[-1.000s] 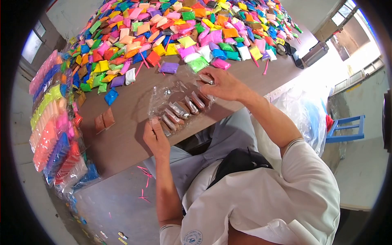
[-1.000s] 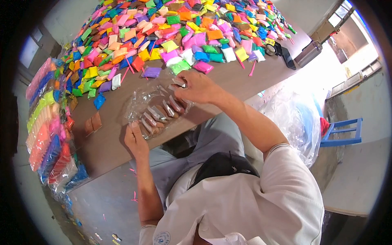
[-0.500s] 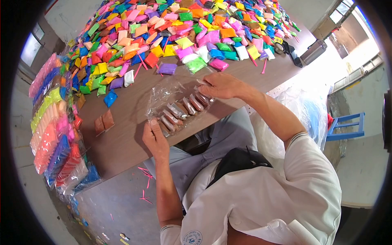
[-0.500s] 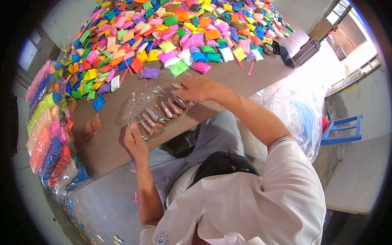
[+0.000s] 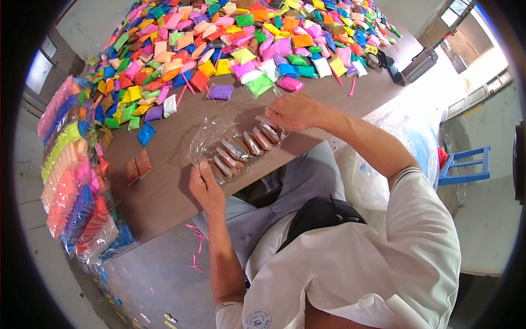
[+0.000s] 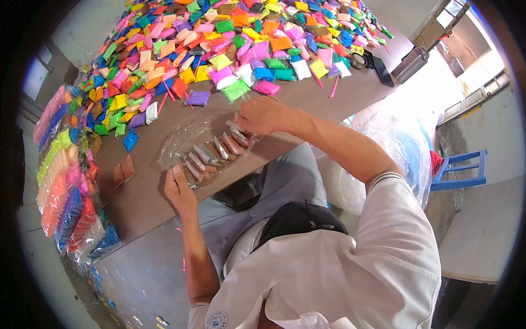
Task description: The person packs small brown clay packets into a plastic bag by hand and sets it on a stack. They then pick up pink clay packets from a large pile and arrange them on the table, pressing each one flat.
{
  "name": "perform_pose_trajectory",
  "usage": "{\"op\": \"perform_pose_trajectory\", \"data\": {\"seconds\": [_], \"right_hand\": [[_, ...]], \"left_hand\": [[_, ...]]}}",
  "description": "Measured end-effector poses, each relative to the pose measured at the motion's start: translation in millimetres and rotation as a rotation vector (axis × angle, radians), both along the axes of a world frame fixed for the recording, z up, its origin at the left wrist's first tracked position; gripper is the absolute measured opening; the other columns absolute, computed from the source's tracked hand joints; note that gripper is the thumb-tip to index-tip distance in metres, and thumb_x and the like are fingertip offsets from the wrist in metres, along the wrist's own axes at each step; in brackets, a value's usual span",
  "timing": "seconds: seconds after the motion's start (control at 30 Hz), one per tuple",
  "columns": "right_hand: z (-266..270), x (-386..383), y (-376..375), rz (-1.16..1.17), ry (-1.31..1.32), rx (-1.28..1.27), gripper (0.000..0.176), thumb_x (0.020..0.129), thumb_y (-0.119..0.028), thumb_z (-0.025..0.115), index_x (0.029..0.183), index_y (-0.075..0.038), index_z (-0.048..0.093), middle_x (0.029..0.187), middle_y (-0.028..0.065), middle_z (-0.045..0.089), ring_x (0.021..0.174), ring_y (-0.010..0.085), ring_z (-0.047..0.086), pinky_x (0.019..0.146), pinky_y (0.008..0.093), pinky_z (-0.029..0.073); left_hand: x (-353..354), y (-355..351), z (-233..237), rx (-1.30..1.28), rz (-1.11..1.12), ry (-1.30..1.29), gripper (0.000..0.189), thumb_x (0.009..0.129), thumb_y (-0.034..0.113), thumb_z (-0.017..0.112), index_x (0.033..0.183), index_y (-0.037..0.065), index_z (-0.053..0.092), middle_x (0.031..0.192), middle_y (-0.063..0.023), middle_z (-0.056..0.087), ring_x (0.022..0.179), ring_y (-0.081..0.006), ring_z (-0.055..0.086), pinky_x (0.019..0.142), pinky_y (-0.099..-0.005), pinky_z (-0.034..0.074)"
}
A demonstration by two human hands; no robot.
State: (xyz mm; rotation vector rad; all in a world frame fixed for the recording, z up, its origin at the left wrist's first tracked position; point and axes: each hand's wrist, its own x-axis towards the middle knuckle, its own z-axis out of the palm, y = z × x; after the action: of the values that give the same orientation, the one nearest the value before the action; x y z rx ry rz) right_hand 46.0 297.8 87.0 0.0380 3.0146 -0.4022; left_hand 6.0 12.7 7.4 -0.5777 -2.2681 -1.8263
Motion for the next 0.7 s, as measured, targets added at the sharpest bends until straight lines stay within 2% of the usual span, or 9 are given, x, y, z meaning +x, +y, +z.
{"op": "perform_pose_trajectory", "data": {"seconds": [0.03,0.13,0.23,0.33,0.43,0.63,0.7], "right_hand": [[1.5,-0.1,-0.7,0.012,0.018,0.036,0.054,0.098,-0.044,0.046,0.068,-0.004,0.067,0.076,0.0227,0.067,0.076,0.0427,0.067,0.075,0.0503,0.052],[28.3,-4.1,-3.6,0.02,-0.13,-0.001,0.04,0.1,-0.038,0.046,0.098,-0.003,0.065,0.088,0.0221,0.066,0.085,0.0411,0.065,0.075,0.0517,0.05],[18.8,2.9,-3.6,0.098,0.125,-0.079,0.037,0.099,-0.036,0.047,0.112,-0.007,0.066,0.092,0.0215,0.067,0.089,0.0397,0.066,0.078,0.0505,0.05],[19.6,0.7,-1.6,0.178,-0.012,-0.071,0.037,0.098,-0.036,0.049,0.12,-0.01,0.064,0.096,0.0196,0.069,0.092,0.0382,0.066,0.08,0.0488,0.051],[10.5,-2.9,5.7,0.26,0.011,-0.076,0.033,0.097,-0.033,0.05,0.114,-0.01,0.066,0.095,0.0169,0.069,0.09,0.0379,0.066,0.079,0.048,0.051],[18.4,-4.2,3.2,0.251,-0.098,-0.001,0.026,0.096,-0.029,0.05,0.095,-0.009,0.066,0.087,0.0147,0.067,0.084,0.0372,0.064,0.076,0.0484,0.049],[11.8,-5.3,2.4,0.223,-0.132,0.031,0.025,0.097,-0.029,0.049,0.094,-0.01,0.065,0.086,0.0147,0.067,0.084,0.037,0.064,0.076,0.0482,0.049]], "left_hand": [[-0.4,-0.2,-0.4,-0.003,-0.004,0.007,0.033,0.104,0.022,0.046,0.098,-0.005,0.063,0.086,-0.0102,0.064,0.078,-0.0173,0.056,0.072,-0.0321,0.046],[-0.4,0.3,-0.2,-0.005,-0.004,0.009,0.033,0.104,0.022,0.046,0.098,-0.005,0.064,0.086,-0.0099,0.064,0.078,-0.0172,0.056,0.072,-0.0324,0.046],[-0.8,0.0,-1.3,-0.006,-0.002,0.011,0.033,0.104,0.022,0.046,0.098,-0.005,0.064,0.085,-0.0099,0.063,0.077,-0.0175,0.056,0.072,-0.0325,0.046],[-1.8,-0.5,-2.6,-0.015,-0.005,0.02,0.032,0.104,0.022,0.046,0.097,-0.005,0.063,0.084,-0.01,0.063,0.077,-0.0176,0.056,0.072,-0.0328,0.046],[-0.9,0.6,-1.6,0.001,-0.001,0.008,0.032,0.104,0.021,0.046,0.097,-0.005,0.063,0.084,-0.01,0.063,0.077,-0.0175,0.055,0.072,-0.0326,0.046],[-0.2,0.2,0.0,-0.007,-0.004,0.014,0.031,0.104,0.021,0.046,0.097,-0.005,0.062,0.085,-0.0101,0.063,0.077,-0.0174,0.055,0.071,-0.0319,0.045],[-0.6,0.0,-2.4,-0.007,-0.004,0.013,0.031,0.104,0.021,0.046,0.097,-0.005,0.062,0.084,-0.0101,0.062,0.076,-0.0173,0.054,0.071,-0.0319,0.045]]}}
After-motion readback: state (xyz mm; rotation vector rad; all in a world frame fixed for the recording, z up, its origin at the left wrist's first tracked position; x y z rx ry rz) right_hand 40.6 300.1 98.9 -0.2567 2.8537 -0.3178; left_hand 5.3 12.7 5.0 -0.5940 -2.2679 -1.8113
